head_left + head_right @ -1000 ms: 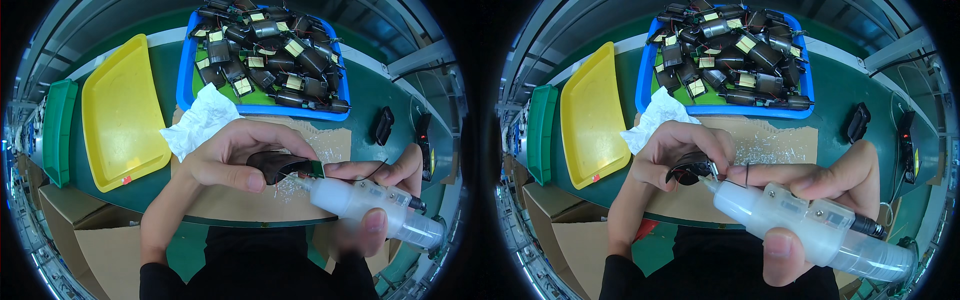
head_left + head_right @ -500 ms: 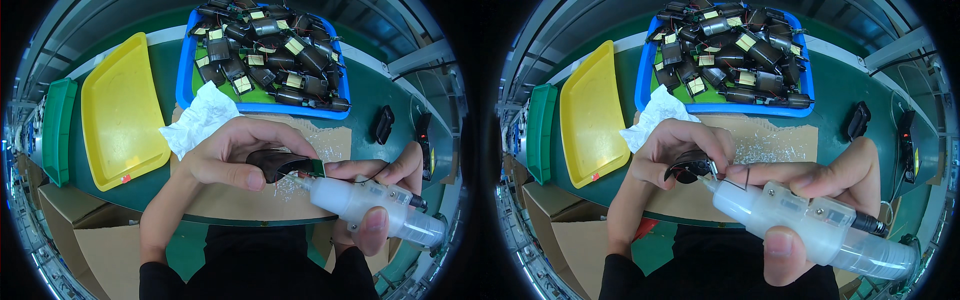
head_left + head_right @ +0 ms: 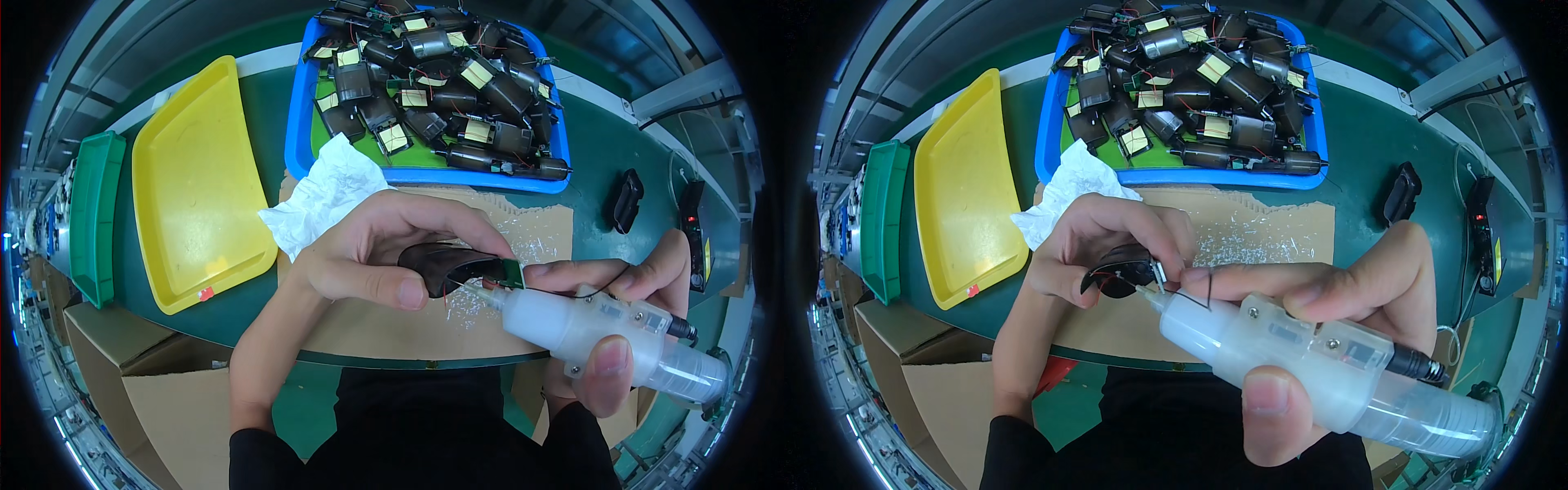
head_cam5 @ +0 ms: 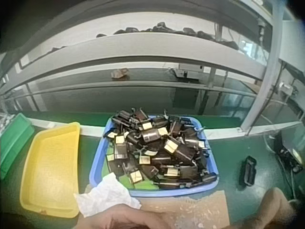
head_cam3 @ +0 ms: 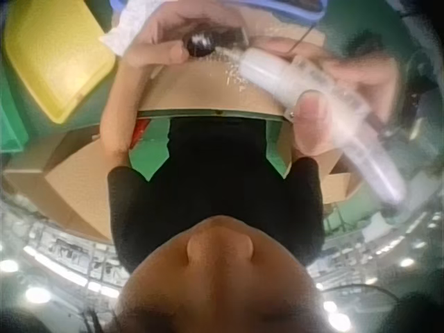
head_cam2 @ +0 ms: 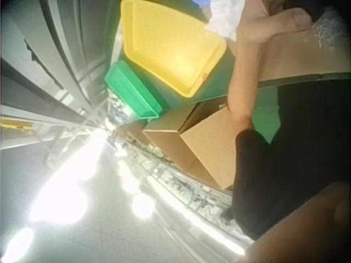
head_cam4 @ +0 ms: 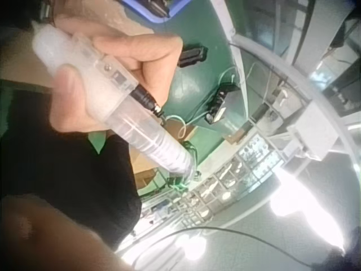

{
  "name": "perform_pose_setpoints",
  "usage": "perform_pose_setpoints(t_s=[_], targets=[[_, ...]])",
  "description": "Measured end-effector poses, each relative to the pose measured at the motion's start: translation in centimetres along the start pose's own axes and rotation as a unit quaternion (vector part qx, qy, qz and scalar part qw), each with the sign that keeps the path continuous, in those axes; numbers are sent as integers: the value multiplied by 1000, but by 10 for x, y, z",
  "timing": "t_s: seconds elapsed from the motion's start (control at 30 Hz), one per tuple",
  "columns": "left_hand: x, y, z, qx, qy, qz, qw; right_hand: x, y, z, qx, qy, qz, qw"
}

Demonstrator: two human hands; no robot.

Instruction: The person uses a syringe-like tool to apply a white substance to small black cylindrical objects with wires. They pick up each object from a blue tray, apply the substance, and place it into a yellow tray. The person occasionally wipes the tool on a tissue and adjusts a device on the table.

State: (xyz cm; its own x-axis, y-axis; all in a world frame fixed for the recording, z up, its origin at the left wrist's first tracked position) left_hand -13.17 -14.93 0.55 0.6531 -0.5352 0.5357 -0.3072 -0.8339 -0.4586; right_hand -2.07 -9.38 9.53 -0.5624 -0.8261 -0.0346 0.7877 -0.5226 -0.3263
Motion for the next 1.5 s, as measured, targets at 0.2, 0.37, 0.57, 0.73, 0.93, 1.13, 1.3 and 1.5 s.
perform_pose_setpoints(t_s=[0.2,0.37,0.57,0.73,0.93,1.13,1.3,1.5], targets=[[-1,1,0,1,-7,3,1000,-1,0,0,28,1,-2,1000],[-4,0,0,2,-19,-85,996,0,0,-2,24,-23,1,999],[-4,0,0,-1,-15,-88,996,1,1,-6,45,-24,-15,999],[-4,1,1,1,-19,-86,996,2,-1,-4,48,-15,5,999],[-1,0,0,-3,-21,-53,998,0,2,-3,93,-16,-13,995],[1,0,0,-14,-14,16,1000,1,3,-1,85,1,-20,996],[2,1,2,-14,-6,10,1000,0,2,-1,86,9,-18,996],[0,0,0,-2,-10,4,1000,-1,3,-1,73,19,-34,997]])
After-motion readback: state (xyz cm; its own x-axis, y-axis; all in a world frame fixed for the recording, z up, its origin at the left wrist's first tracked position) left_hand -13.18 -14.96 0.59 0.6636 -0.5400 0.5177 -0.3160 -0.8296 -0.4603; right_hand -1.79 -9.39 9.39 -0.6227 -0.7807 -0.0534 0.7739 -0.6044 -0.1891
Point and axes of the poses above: each hand's wrist, its own y-axis away from the middle knuckle, its own x-axis out of the palm, z = x × y, the point moved 9 cm from there along -y, towards the middle knuckle, and after that the axes turned 11 degrees about z, right-handed, at the moved point
